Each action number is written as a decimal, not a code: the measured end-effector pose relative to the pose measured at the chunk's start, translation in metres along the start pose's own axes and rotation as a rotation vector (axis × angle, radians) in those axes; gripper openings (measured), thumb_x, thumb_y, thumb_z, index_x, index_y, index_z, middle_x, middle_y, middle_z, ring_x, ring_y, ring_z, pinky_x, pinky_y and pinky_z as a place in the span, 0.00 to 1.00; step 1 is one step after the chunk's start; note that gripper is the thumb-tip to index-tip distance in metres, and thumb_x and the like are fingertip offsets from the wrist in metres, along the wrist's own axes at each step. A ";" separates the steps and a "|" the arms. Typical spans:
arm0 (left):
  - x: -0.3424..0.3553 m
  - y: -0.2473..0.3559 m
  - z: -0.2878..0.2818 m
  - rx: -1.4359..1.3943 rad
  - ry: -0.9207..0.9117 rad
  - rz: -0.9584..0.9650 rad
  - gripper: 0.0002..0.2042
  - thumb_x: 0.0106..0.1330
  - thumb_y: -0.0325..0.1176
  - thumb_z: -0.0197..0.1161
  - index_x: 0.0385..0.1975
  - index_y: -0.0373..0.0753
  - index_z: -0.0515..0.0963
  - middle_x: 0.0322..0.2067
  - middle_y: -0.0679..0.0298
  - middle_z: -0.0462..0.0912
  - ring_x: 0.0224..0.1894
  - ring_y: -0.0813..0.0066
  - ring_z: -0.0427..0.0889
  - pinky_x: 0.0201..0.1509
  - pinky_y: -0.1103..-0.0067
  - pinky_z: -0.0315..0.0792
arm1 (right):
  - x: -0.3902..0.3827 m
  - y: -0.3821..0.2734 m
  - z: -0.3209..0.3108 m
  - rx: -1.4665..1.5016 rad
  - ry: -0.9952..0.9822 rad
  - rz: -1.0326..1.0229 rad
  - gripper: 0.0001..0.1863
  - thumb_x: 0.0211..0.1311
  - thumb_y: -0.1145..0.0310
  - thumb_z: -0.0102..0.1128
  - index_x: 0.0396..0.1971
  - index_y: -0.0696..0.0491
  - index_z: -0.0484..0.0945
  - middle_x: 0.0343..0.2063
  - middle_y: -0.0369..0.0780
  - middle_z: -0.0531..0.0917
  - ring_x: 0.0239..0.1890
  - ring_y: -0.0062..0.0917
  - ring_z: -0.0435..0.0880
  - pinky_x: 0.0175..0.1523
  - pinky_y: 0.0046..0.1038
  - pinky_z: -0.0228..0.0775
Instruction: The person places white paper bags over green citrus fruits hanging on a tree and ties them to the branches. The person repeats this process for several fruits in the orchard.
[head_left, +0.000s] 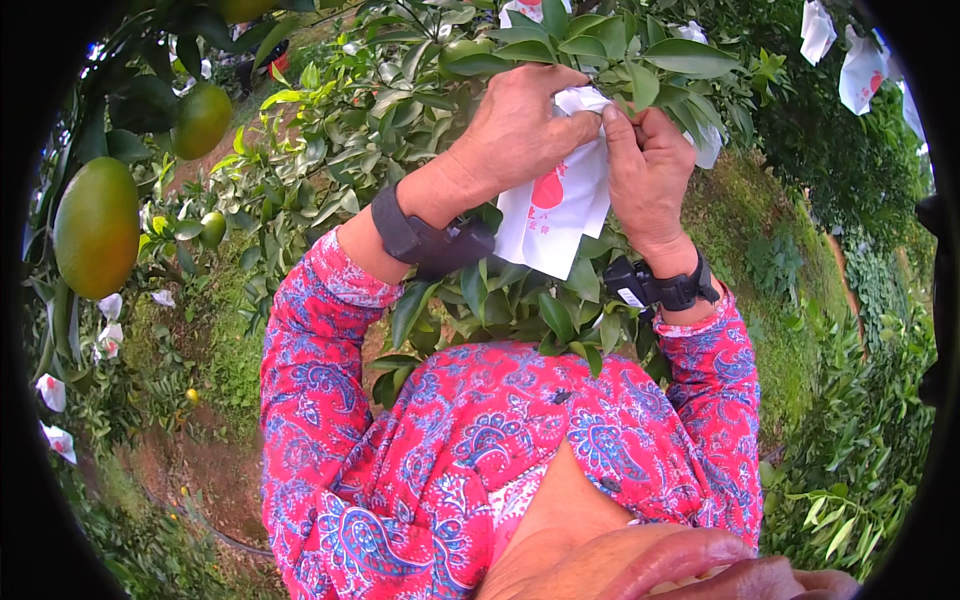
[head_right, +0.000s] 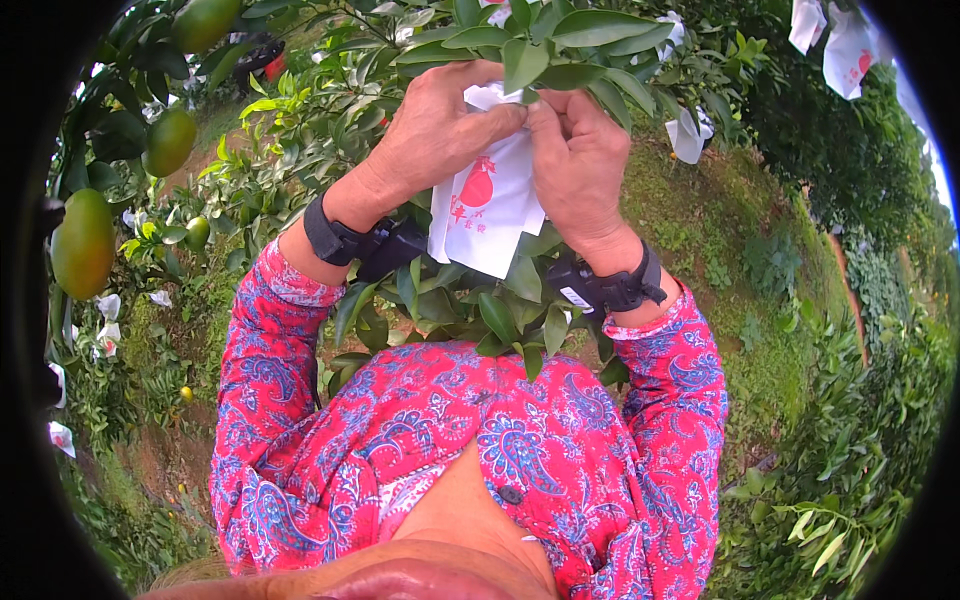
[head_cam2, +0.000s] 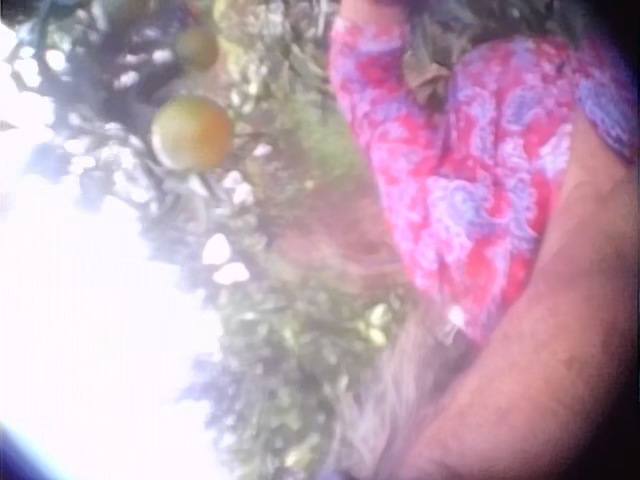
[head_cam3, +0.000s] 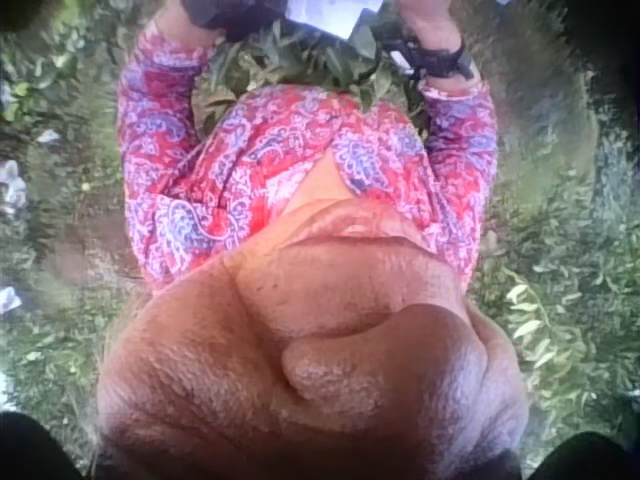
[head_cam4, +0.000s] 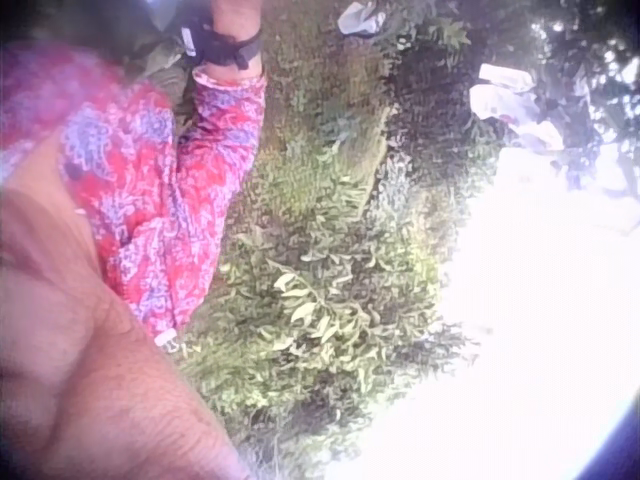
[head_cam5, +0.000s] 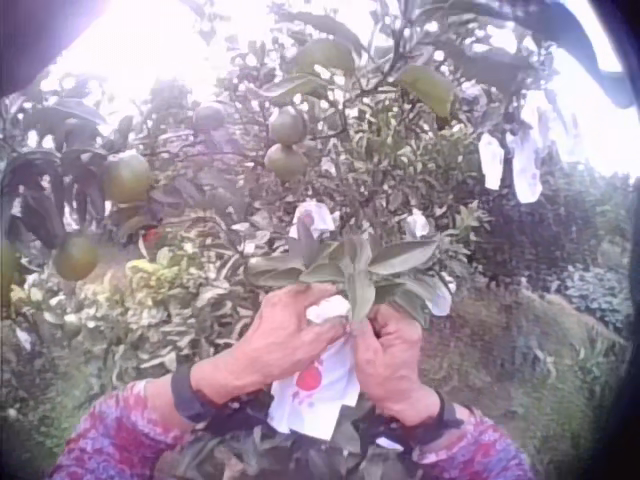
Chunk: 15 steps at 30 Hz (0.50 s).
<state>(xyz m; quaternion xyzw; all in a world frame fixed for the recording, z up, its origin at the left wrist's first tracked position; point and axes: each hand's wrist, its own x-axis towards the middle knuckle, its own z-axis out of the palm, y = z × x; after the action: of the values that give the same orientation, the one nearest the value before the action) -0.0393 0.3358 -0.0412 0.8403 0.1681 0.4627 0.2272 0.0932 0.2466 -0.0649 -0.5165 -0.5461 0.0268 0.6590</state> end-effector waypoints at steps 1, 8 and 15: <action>-0.001 0.001 0.001 -0.063 -0.041 -0.115 0.23 0.49 0.39 0.67 0.42 0.28 0.80 0.30 0.46 0.84 0.33 0.56 0.85 0.42 0.70 0.77 | -0.005 0.001 0.001 0.057 -0.002 0.107 0.08 0.65 0.70 0.60 0.33 0.60 0.80 0.22 0.32 0.80 0.22 0.11 0.71 0.28 0.18 0.64; -0.005 -0.001 0.013 -0.247 -0.123 -0.296 0.17 0.50 0.34 0.67 0.40 0.32 0.81 0.27 0.51 0.84 0.28 0.65 0.84 0.36 0.73 0.77 | -0.024 0.010 0.003 0.573 0.093 0.515 0.05 0.64 0.71 0.60 0.34 0.57 0.82 0.25 0.29 0.80 0.25 0.09 0.70 0.30 0.17 0.62; -0.006 -0.012 0.019 -0.227 0.000 -0.210 0.11 0.52 0.32 0.67 0.34 0.34 0.82 0.21 0.57 0.83 0.23 0.72 0.81 0.31 0.75 0.75 | -0.021 0.015 0.010 0.092 0.107 0.178 0.05 0.59 0.74 0.62 0.29 0.61 0.81 0.19 0.33 0.80 0.22 0.11 0.72 0.28 0.19 0.66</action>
<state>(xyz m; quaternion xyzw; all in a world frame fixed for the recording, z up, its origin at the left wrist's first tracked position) -0.0271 0.3384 -0.0603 0.7871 0.2017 0.4522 0.3677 0.0848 0.2474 -0.0916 -0.5329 -0.4605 0.0826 0.7050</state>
